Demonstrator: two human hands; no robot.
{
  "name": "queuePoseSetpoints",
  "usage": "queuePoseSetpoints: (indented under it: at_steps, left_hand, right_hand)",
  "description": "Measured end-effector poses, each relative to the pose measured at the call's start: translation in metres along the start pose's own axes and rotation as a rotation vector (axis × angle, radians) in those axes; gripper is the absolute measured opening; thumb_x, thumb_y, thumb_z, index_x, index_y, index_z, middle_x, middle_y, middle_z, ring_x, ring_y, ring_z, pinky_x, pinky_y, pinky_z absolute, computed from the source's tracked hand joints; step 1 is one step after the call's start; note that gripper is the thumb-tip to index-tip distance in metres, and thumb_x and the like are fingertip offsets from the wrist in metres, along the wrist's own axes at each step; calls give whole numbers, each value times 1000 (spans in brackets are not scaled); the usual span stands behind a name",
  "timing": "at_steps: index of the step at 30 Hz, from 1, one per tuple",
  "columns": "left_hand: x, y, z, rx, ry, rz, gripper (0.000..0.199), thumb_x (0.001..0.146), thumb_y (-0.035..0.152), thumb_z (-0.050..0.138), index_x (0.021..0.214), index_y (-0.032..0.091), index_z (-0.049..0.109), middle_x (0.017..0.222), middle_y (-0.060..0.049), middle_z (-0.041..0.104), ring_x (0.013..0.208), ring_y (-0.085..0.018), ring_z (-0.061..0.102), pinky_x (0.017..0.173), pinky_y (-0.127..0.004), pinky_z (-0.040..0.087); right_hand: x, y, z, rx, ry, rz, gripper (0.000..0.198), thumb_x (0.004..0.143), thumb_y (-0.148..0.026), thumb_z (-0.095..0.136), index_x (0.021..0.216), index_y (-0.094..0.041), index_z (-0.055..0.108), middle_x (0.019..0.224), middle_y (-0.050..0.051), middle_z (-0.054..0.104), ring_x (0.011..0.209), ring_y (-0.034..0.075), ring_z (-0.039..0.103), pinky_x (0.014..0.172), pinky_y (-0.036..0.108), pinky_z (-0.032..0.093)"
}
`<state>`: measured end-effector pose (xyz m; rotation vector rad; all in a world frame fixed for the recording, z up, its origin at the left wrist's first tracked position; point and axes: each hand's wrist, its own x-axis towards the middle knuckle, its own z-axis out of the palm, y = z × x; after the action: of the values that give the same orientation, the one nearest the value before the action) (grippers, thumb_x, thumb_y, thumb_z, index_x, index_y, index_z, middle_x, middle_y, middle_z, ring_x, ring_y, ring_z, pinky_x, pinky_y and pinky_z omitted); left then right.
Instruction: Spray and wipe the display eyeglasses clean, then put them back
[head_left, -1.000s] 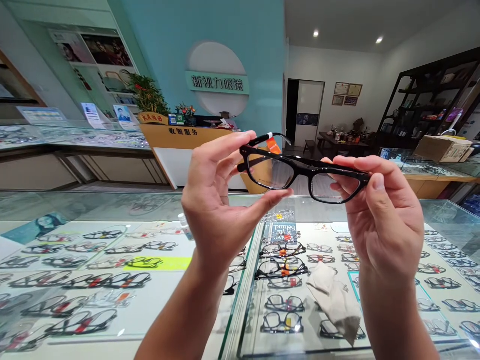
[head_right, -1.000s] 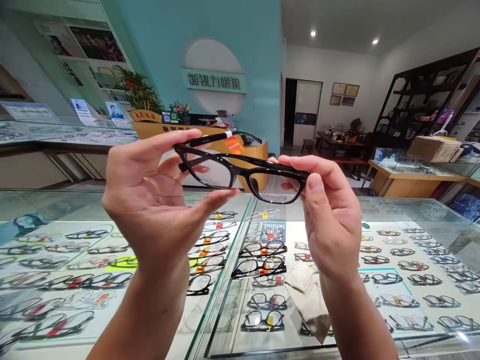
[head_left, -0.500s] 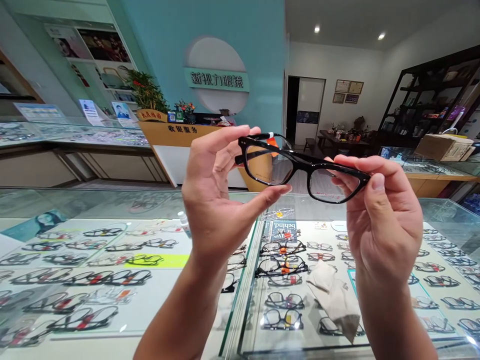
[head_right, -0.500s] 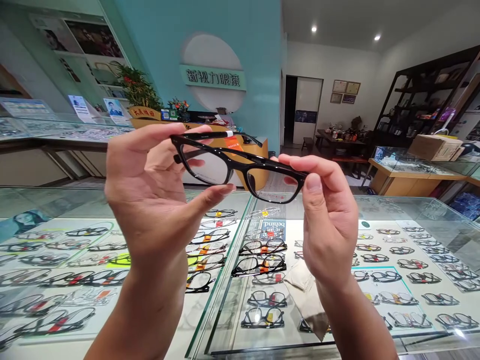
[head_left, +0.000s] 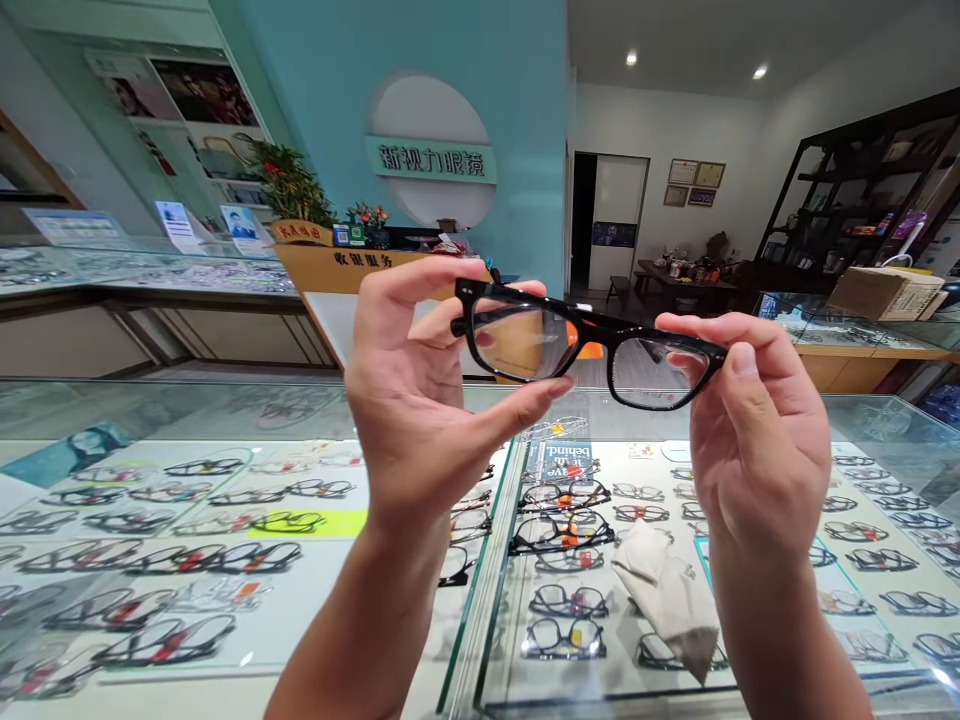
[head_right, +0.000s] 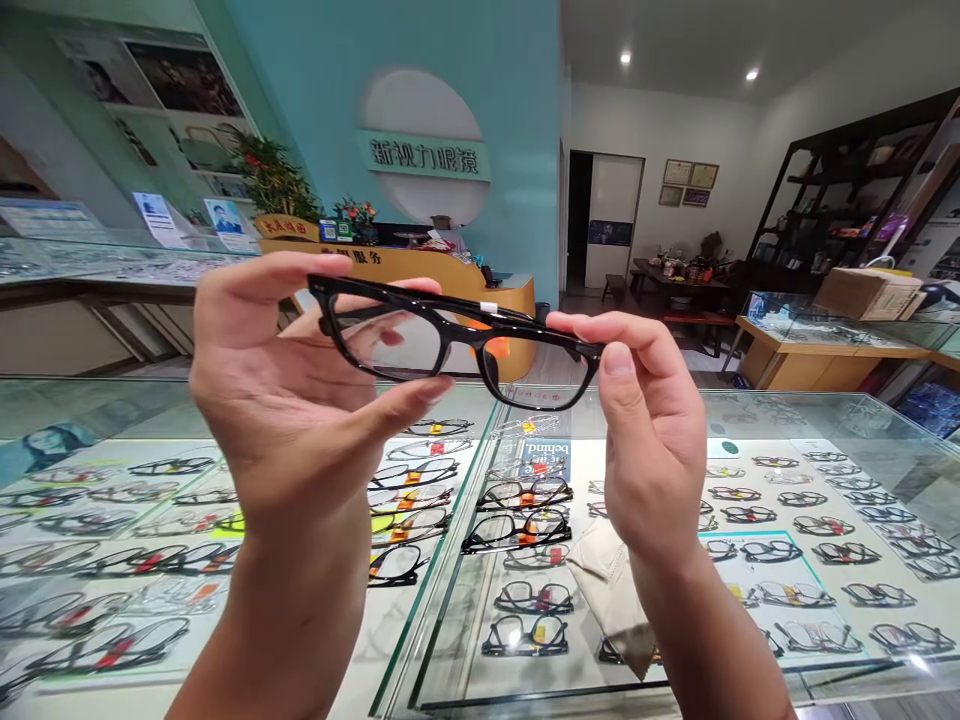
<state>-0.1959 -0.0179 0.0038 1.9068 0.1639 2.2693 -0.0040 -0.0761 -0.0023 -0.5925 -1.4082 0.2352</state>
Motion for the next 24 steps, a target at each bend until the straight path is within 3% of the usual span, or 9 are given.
queuePoseSetpoints:
  at_steps: [9,13,17,21,24]
  left_hand:
    - [1,2,-7,-7,16,-137,73,50,45,108,111,28,71,111,-1,66,98,-20,75,91,-38,69]
    - [-2,-1,-8,-47,45,-101,73,49,40,109,111,26,72,108,-1,64,97,-17,73,80,-27,65]
    - [-3,-3,-7,-36,1,-112,75,50,41,109,112,29,70,111,-1,64,100,-20,73,85,-33,65]
    - [-2,-2,-3,-141,-16,-201,62,63,37,104,109,27,65,108,0,71,100,-19,77,85,-30,64]
    - [2,2,-2,-287,-25,-343,56,66,34,103,104,24,63,101,1,77,93,-15,78,81,-26,62]
  right_hand:
    - [0,-1,0,19,-37,33,26,111,-43,48,118,-28,68,124,7,77,122,25,74,110,49,60]
    - [-1,-6,1,36,-12,49,24,111,-41,49,117,-29,69,125,6,78,123,24,74,111,50,60]
    - [1,-5,1,40,-7,51,25,110,-42,49,116,-28,69,123,6,79,121,24,74,109,49,61]
    - [6,10,-1,43,-26,46,35,111,-45,41,120,-28,71,123,7,79,119,26,75,103,49,64]
    - [9,19,-3,33,-127,20,34,104,-45,57,132,-30,70,132,7,77,125,28,72,105,52,63]
